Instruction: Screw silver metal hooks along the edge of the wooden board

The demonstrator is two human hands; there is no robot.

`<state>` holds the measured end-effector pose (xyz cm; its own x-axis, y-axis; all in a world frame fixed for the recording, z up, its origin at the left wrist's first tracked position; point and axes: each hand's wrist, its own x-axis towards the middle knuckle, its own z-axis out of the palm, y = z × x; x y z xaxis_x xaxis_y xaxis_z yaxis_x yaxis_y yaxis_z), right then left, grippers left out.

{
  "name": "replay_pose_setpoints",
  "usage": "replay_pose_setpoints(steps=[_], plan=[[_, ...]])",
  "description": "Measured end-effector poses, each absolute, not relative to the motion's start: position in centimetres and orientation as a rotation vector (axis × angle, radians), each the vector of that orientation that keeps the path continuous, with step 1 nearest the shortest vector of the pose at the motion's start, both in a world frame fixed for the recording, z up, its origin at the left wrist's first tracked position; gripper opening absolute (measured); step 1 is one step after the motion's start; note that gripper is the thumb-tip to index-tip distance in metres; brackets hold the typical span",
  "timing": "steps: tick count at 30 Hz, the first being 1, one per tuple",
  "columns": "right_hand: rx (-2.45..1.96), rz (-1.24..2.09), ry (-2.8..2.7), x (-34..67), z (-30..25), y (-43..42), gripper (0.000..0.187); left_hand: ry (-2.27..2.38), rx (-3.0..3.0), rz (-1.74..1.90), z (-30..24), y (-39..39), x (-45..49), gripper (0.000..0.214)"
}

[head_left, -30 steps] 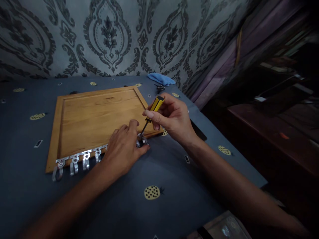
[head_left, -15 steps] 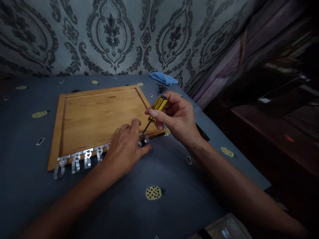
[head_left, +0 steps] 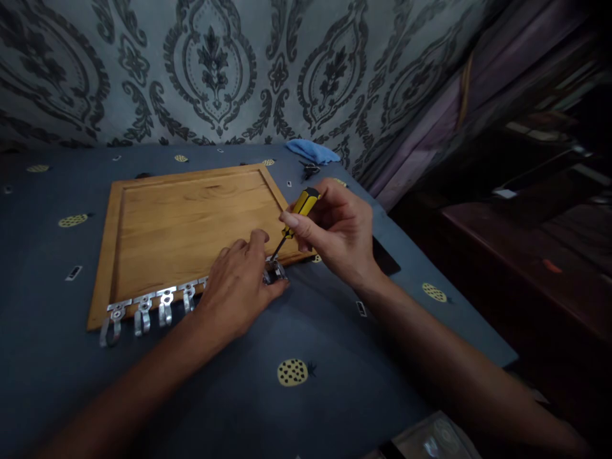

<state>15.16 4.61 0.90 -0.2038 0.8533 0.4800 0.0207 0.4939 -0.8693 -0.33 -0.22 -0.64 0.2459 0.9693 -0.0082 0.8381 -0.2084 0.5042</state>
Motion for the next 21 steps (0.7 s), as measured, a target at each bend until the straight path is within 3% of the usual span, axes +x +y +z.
replay_pose_setpoints(steps=[7,14,21], plan=[[-0.825,0.689,-1.505,14.8,0.9,4.0,0.034,1.650,2.084,0.431,-0.4,-0.2,-0.3,0.053],[-0.844,0.720,-1.561,14.8,0.6,4.1,0.042,1.652,2.096,0.442,-0.5,-0.3,-0.3,0.055],[-0.833,0.709,-1.613,14.9,-0.1,4.1,0.035,1.659,2.091,0.404,-0.3,-0.2,-0.2,0.053]])
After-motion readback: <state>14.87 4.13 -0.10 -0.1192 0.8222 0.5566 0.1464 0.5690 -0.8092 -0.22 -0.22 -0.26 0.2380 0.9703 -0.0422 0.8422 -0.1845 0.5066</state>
